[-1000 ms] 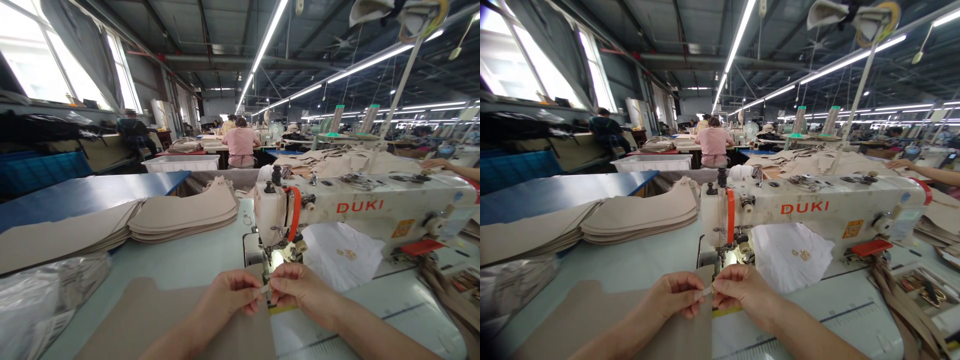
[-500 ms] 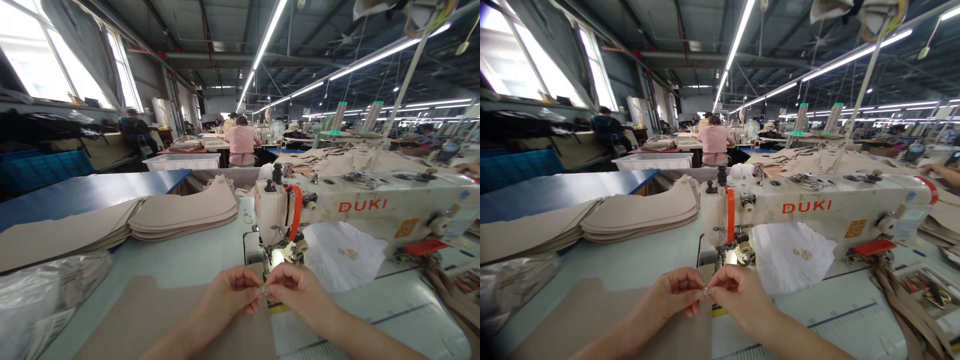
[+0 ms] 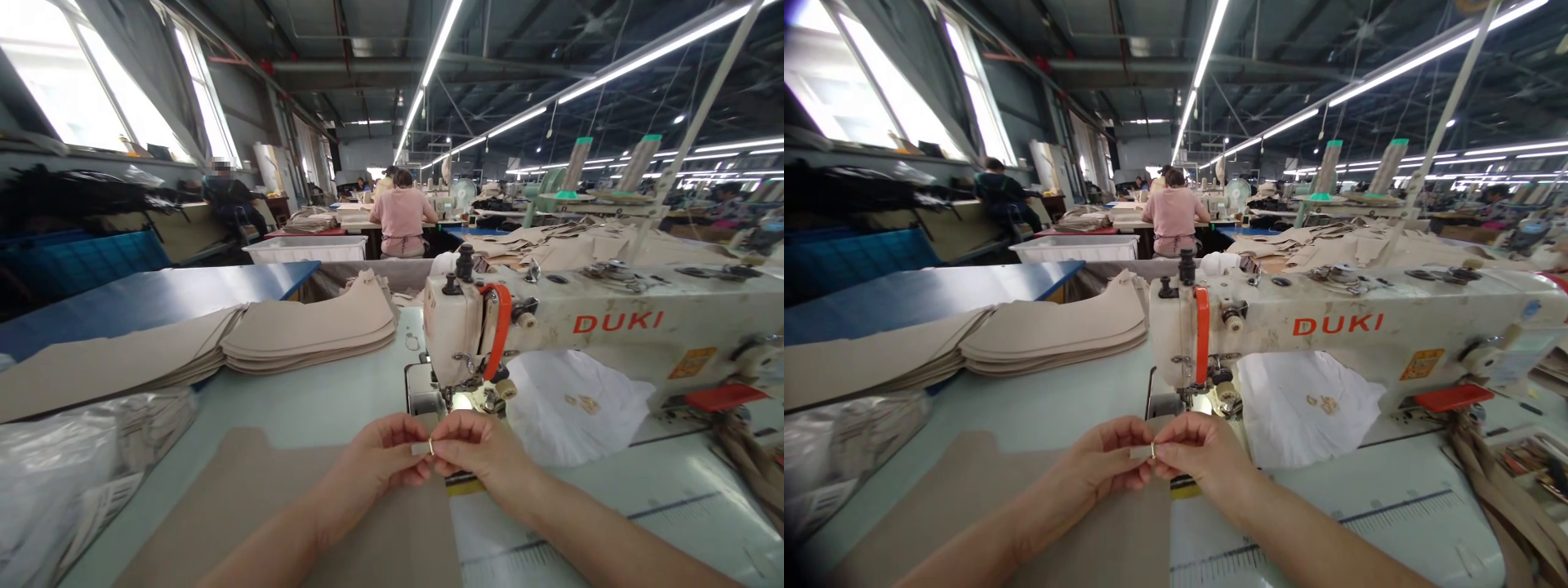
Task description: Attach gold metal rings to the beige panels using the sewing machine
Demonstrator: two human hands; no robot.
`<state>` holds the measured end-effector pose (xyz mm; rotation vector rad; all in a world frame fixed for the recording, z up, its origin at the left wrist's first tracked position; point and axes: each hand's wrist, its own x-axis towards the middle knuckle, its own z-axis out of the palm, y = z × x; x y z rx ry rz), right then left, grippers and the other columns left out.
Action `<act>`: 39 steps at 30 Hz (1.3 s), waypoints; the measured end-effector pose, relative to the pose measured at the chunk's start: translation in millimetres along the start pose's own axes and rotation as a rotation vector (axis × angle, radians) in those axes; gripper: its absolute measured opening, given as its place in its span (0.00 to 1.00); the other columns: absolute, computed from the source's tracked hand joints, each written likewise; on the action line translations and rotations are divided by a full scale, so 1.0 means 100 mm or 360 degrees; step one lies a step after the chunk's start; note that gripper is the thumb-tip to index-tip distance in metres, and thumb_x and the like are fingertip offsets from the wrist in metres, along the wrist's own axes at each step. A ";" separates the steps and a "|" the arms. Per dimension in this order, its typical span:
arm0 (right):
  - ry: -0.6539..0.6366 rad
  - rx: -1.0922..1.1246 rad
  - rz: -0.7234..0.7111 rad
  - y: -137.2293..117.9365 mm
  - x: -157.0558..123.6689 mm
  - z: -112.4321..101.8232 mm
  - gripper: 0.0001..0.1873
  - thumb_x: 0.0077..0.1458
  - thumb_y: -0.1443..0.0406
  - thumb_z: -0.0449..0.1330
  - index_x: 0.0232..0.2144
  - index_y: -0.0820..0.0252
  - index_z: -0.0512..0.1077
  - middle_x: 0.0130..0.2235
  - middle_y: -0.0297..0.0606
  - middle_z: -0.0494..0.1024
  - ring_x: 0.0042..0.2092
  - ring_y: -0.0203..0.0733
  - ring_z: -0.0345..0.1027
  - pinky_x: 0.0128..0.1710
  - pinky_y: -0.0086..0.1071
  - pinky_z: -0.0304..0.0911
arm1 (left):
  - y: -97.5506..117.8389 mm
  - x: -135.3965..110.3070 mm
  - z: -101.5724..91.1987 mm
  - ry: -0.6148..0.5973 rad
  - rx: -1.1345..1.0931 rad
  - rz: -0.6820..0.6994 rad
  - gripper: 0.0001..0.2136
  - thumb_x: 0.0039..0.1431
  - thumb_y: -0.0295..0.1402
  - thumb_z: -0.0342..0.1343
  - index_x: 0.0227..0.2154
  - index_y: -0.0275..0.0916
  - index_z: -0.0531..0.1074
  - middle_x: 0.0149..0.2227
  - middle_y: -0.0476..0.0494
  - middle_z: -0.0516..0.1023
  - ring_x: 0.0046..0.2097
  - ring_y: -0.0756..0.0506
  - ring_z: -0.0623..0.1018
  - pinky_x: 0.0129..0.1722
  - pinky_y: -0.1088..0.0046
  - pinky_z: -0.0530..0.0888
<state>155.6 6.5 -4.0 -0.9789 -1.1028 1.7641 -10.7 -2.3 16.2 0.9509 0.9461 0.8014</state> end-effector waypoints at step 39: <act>0.0091 -0.0721 -0.0587 0.09 -0.09 -0.02 0.04 0.47 0.68 0.60 0.23 0.61 0.70 0.28 0.34 0.73 0.30 0.34 0.65 0.30 0.25 0.60 | -0.25 0.02 -0.06 0.0303 0.0624 0.0580 0.08 0.49 0.33 0.61 0.26 0.39 0.66 0.26 0.52 0.70 0.29 0.50 0.70 0.30 0.75 0.67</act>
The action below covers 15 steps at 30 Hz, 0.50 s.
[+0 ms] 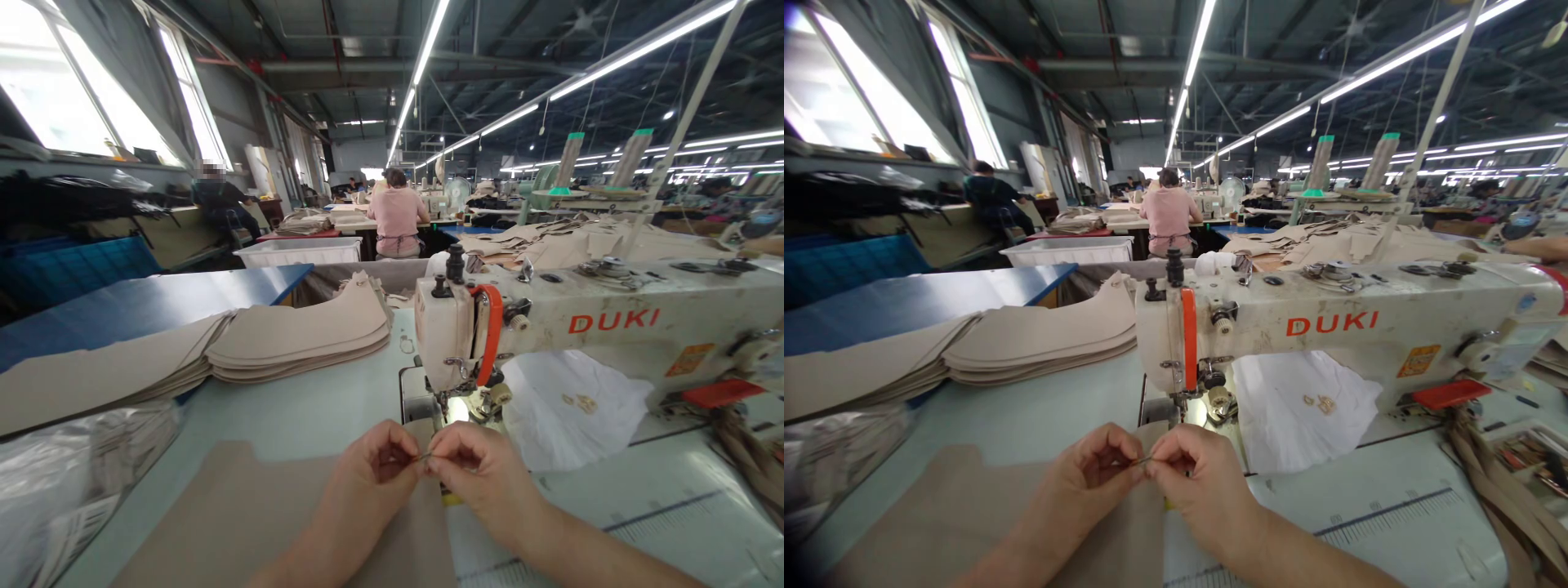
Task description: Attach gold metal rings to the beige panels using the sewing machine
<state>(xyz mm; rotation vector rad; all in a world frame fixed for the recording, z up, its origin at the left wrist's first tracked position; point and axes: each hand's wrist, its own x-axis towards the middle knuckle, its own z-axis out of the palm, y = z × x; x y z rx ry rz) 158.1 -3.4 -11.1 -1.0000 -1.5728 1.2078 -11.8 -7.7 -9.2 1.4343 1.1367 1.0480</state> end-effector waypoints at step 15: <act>-0.0141 -0.0165 0.0013 -0.05 -0.04 -0.07 0.05 0.52 0.68 0.55 0.27 0.60 0.72 0.26 0.32 0.72 0.29 0.34 0.66 0.31 0.25 0.61 | 0.17 -0.09 0.02 0.0115 0.0360 0.0091 0.02 0.49 0.29 0.55 0.25 0.41 0.67 0.26 0.51 0.71 0.30 0.49 0.73 0.32 0.75 0.71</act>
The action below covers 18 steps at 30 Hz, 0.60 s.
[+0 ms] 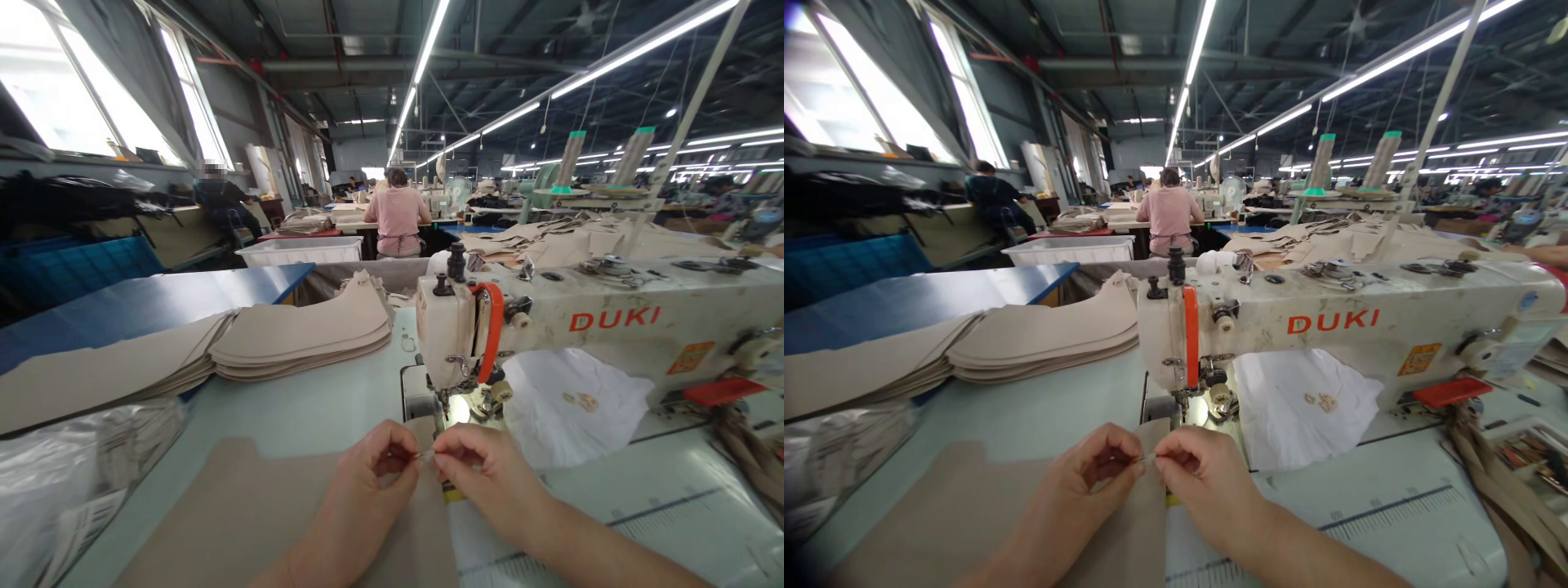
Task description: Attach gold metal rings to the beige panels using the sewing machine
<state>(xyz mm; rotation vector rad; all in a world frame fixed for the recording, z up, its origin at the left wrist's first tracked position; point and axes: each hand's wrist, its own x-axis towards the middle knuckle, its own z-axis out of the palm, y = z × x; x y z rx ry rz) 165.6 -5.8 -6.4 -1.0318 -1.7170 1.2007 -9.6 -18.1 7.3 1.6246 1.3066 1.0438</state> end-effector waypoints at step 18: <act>0.0084 -0.0159 0.0290 -0.02 0.05 -0.01 0.04 0.40 0.71 0.55 0.20 0.61 0.69 0.19 0.28 0.69 0.22 0.30 0.58 0.21 0.23 0.52 | 0.05 0.13 -0.07 -0.0253 -0.0012 -0.0182 0.03 0.43 0.28 0.56 0.24 0.40 0.67 0.24 0.52 0.72 0.29 0.47 0.73 0.30 0.74 0.67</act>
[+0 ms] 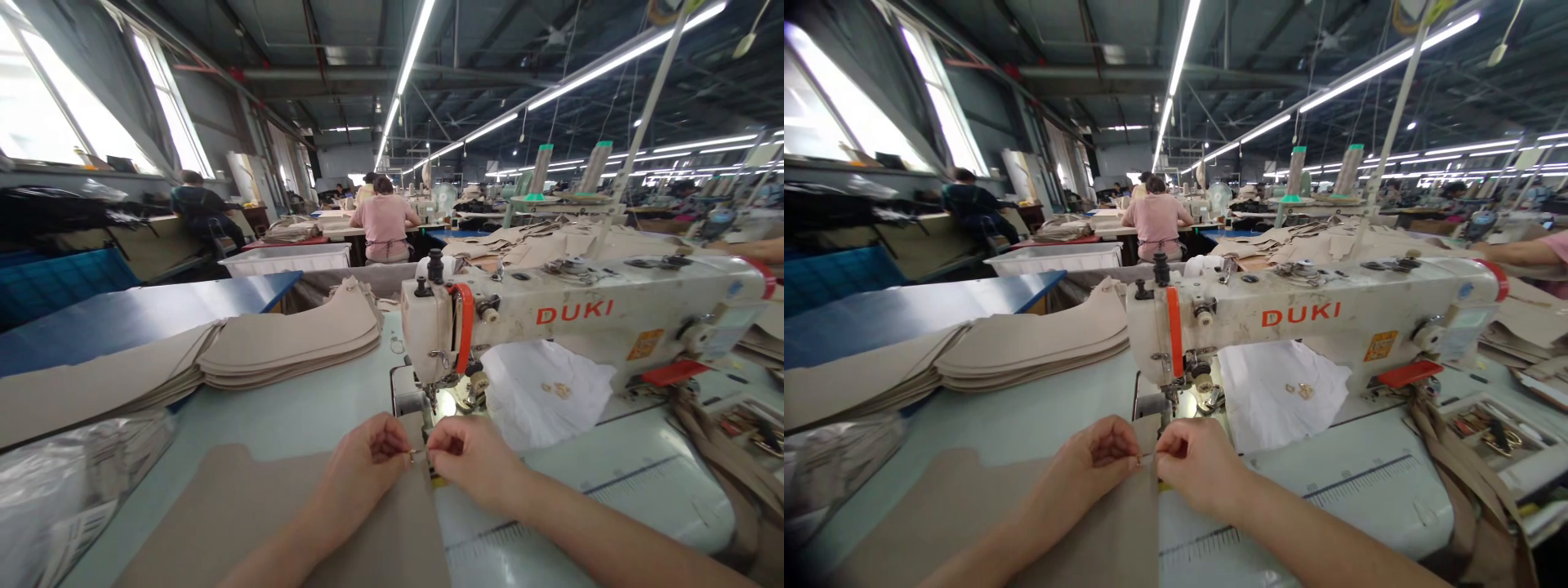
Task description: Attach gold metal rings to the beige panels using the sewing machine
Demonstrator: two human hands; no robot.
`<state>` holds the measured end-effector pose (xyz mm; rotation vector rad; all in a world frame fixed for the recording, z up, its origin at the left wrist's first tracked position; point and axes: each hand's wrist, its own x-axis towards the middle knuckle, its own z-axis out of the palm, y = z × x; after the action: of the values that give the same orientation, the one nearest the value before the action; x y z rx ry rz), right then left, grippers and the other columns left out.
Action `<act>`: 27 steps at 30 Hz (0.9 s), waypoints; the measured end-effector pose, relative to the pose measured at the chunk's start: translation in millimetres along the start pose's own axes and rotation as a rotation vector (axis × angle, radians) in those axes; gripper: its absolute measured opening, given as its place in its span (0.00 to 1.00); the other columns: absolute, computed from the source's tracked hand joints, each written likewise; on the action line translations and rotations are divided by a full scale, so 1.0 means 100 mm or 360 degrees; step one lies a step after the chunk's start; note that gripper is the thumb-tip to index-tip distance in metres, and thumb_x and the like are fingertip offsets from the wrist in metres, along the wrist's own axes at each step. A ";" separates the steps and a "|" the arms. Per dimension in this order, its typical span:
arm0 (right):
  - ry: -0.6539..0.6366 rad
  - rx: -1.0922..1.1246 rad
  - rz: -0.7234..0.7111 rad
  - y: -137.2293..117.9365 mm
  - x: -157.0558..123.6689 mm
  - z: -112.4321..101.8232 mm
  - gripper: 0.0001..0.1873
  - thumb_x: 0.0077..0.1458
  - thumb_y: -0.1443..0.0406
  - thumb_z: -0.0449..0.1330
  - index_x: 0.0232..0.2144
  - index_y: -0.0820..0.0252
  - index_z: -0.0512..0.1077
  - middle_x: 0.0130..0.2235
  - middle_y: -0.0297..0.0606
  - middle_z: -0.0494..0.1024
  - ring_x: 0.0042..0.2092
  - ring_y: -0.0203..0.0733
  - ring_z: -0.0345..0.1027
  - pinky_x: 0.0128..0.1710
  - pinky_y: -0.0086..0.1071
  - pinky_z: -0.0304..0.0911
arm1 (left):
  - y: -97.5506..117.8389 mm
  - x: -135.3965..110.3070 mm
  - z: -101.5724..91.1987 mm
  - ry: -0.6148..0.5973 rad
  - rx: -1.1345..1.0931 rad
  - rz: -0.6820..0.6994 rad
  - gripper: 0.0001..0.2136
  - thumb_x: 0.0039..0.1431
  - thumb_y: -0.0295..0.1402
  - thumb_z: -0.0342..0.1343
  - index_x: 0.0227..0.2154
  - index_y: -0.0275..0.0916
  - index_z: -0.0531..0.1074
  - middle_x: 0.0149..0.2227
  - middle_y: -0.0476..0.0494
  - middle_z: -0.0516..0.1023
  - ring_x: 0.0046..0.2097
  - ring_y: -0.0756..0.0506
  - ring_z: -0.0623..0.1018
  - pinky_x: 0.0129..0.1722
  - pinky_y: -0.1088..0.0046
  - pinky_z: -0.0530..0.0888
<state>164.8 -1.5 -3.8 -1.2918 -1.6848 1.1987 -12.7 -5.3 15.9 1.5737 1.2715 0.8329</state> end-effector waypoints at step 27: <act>-0.0484 -0.0126 0.0624 -0.31 0.44 -0.06 0.09 0.49 0.74 0.54 0.19 0.64 0.64 0.17 0.28 0.69 0.15 0.27 0.62 0.15 0.19 0.56 | -0.08 0.10 0.11 0.0140 0.1480 0.1024 0.11 0.59 0.23 0.45 0.25 0.38 0.69 0.29 0.46 0.74 0.34 0.45 0.74 0.36 0.70 0.73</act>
<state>148.8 40.0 26.9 -1.6060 -1.7513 1.6392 -3.1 2.3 4.1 2.8123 1.2998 0.7136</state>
